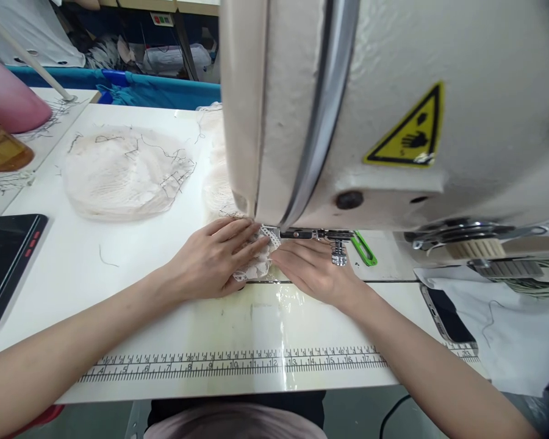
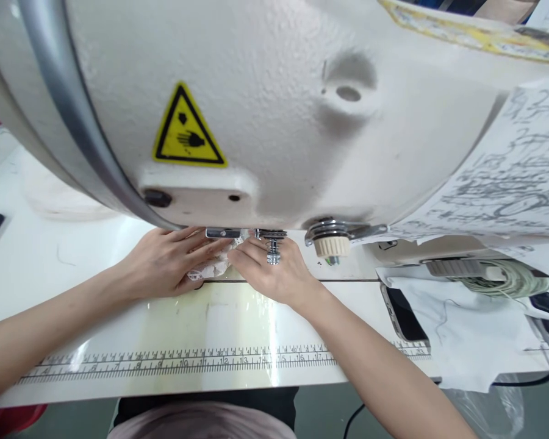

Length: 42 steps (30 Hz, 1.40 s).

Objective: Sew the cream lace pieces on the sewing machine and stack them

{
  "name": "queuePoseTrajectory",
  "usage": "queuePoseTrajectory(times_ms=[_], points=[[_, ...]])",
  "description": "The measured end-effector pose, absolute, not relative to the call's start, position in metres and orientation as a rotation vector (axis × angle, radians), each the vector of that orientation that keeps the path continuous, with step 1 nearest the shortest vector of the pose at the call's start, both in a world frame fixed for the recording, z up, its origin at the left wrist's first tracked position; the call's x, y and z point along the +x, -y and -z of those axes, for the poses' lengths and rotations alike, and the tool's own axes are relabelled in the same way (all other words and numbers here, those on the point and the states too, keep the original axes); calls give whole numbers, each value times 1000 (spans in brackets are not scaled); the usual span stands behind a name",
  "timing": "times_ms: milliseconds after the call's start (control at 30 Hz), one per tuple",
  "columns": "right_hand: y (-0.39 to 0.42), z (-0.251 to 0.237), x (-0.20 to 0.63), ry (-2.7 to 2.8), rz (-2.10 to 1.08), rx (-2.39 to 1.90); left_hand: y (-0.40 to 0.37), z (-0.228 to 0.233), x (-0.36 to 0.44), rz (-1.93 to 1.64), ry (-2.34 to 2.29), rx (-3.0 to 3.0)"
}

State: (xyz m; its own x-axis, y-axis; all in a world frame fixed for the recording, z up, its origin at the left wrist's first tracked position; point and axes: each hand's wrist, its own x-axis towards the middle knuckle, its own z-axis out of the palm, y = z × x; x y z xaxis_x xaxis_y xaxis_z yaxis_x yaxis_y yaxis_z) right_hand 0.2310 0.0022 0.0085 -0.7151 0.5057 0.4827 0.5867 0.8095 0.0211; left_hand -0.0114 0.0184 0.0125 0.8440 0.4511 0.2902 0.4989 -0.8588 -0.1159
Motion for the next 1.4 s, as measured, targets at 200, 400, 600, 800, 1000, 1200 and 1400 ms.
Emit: queuePoseTrajectory(times_ms=[200, 400, 600, 800, 1000, 1200, 1400], points=[[-3, -7, 234, 2495, 178, -898, -19, -12, -11, 369, 724, -2830], [-5, -2, 232, 2493, 136, -820, -17, -11, -9, 619, 423, -2797], [0, 3, 224, 2456, 168, -792, -17, -11, -10, 673, 518, -2776], [-1, 4, 218, 2427, 203, -784, -19, -11, -10, 689, 623, -2764], [-3, 3, 218, 2445, 214, -815, -19, -11, -9, 677, 677, -2738], [-2, 2, 219, 2465, 168, -918, -19, -11, -8, 664, 715, -2744], [-5, 8, 223, 2442, -1, -969, -18, -11, -8, 596, 719, -2743]])
